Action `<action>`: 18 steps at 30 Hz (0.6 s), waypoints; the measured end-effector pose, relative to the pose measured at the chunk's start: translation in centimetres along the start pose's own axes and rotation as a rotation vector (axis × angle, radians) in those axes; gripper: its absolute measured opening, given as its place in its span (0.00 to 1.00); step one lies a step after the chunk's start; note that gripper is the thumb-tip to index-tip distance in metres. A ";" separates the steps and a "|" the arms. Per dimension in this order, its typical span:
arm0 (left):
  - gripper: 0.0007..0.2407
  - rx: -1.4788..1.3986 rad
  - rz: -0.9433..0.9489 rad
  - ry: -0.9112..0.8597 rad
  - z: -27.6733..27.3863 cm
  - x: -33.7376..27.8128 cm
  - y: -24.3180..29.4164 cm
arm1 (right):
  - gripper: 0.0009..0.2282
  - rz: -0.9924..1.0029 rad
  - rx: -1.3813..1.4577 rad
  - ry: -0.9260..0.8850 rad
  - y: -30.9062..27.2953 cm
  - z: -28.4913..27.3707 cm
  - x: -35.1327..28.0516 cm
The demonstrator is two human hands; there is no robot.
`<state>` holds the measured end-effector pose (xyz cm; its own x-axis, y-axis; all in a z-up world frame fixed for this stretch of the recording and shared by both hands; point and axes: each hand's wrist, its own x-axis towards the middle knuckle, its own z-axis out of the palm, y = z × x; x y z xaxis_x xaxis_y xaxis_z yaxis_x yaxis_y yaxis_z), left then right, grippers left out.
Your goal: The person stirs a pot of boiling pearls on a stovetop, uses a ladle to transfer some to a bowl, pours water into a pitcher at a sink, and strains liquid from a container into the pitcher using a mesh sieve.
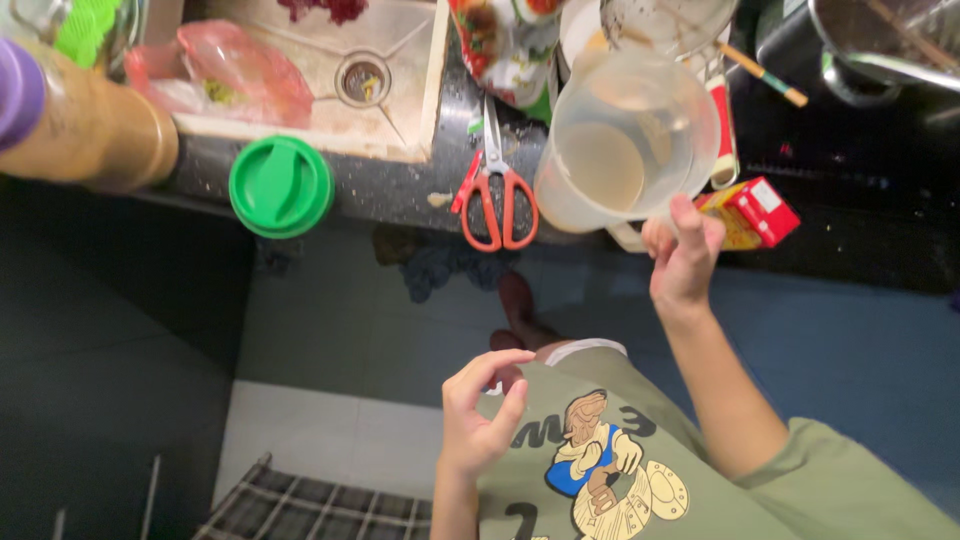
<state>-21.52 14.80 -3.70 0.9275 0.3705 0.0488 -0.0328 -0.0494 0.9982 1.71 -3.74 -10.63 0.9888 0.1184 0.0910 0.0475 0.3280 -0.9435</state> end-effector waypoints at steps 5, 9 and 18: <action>0.10 0.029 -0.005 -0.032 -1.3 4.2 -0.3 | 0.19 0.008 0.099 0.226 0.2 0.4 0.6; 0.10 0.044 0.002 -0.015 -2.9 7.0 -1.1 | 0.16 -0.034 0.097 0.293 -0.4 -1.9 -0.3; 0.09 -0.068 -0.182 -0.101 -5.8 12.4 -2.8 | 0.14 0.038 0.170 0.471 -5.6 2.0 -4.2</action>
<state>-12.07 24.89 -5.68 0.9530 0.2724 -0.1326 0.1168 0.0735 0.9904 -2.95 -4.20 -5.07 0.9477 -0.2900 -0.1333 0.0252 0.4845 -0.8744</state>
